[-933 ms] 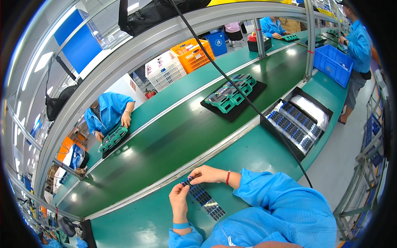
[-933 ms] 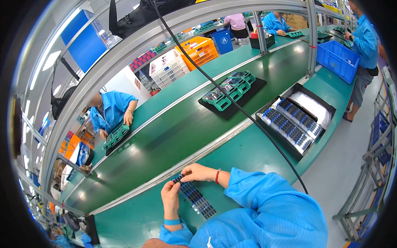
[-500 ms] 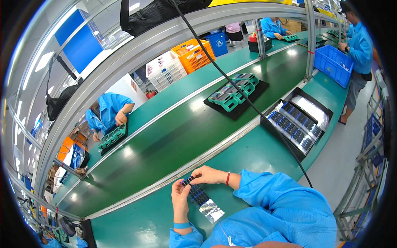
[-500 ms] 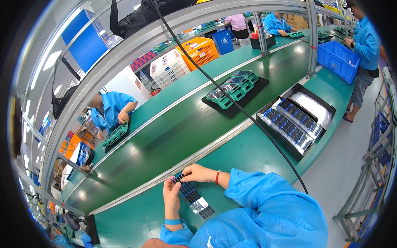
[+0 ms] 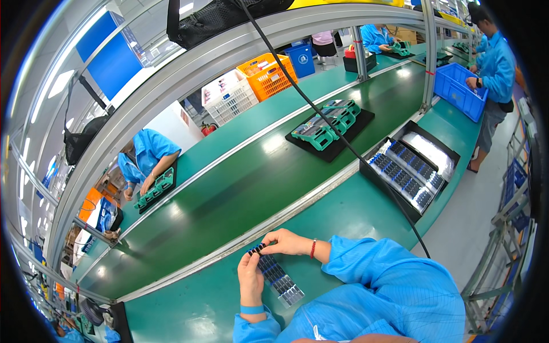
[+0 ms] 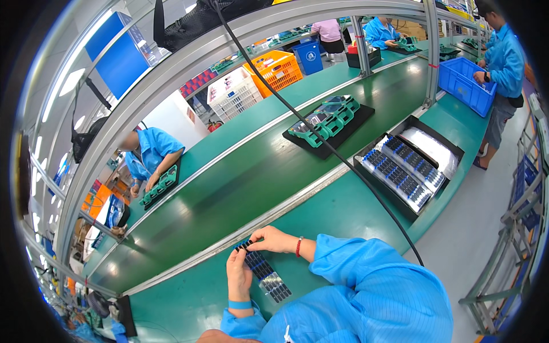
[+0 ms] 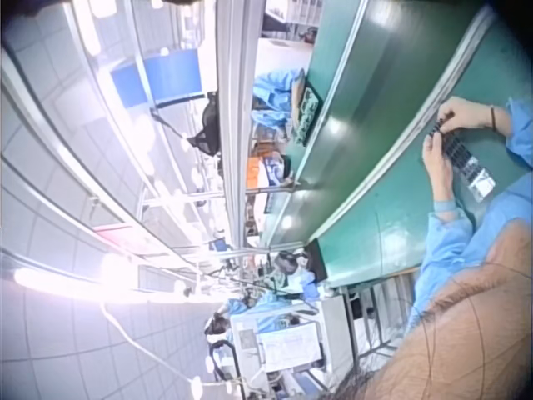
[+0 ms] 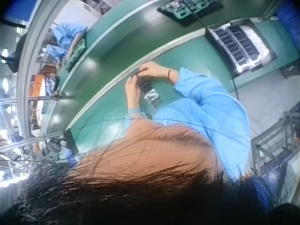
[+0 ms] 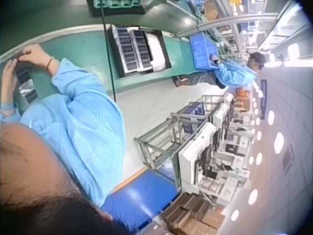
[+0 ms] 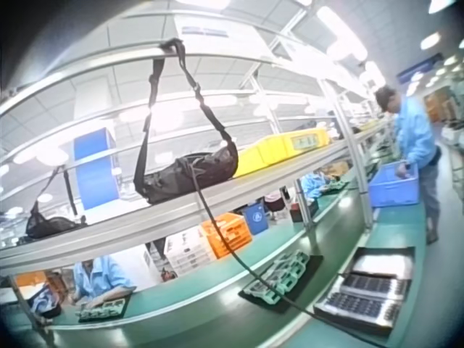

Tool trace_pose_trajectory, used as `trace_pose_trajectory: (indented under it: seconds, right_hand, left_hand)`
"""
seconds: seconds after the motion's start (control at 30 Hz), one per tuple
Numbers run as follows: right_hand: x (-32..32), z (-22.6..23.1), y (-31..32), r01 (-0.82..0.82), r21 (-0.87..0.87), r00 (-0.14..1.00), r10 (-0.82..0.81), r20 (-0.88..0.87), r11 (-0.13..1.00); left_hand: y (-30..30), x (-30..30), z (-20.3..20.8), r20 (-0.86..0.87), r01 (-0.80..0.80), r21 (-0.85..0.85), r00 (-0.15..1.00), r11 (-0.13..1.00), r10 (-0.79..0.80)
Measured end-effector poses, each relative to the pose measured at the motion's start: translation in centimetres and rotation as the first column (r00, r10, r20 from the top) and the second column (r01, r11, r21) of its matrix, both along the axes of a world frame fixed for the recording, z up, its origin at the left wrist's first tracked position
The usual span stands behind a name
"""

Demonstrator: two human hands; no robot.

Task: Assembling small buttons or pads into electronic device casings on a production line.

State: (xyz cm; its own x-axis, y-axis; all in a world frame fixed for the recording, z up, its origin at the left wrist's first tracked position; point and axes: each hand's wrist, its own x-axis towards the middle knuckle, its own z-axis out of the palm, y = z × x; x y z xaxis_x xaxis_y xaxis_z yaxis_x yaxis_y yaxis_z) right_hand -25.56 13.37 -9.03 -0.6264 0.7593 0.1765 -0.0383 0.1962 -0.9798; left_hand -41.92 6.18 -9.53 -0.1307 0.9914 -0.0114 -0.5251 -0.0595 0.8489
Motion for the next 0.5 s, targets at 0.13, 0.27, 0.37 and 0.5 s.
trace_pose_trajectory:
  seconds: [0.13,0.27,0.37,0.5]
  right_hand:
    - [0.5,-0.3,0.3,-0.006,-0.062,1.000,0.005,-0.022,0.998]
    - [0.5,-0.9,0.5,-0.040,-0.157,0.998,0.032,-0.054,0.987]
    - [0.6,-0.9,0.4,-0.075,-0.285,0.993,0.046,-0.105,0.956]
    - [0.7,-1.1,0.4,-0.085,-0.328,0.985,0.029,-0.173,0.941]
  left_hand:
    - [0.1,-0.1,-0.7,-0.046,0.013,-0.004,0.999,1.000,-0.013]
    - [0.3,0.2,-0.8,-0.118,-0.010,0.032,0.993,0.999,0.013]
    - [0.4,0.4,-1.1,-0.207,-0.074,0.068,0.975,0.995,0.086]
    - [0.4,0.8,-1.1,-0.331,-0.133,0.125,0.929,0.983,0.168]
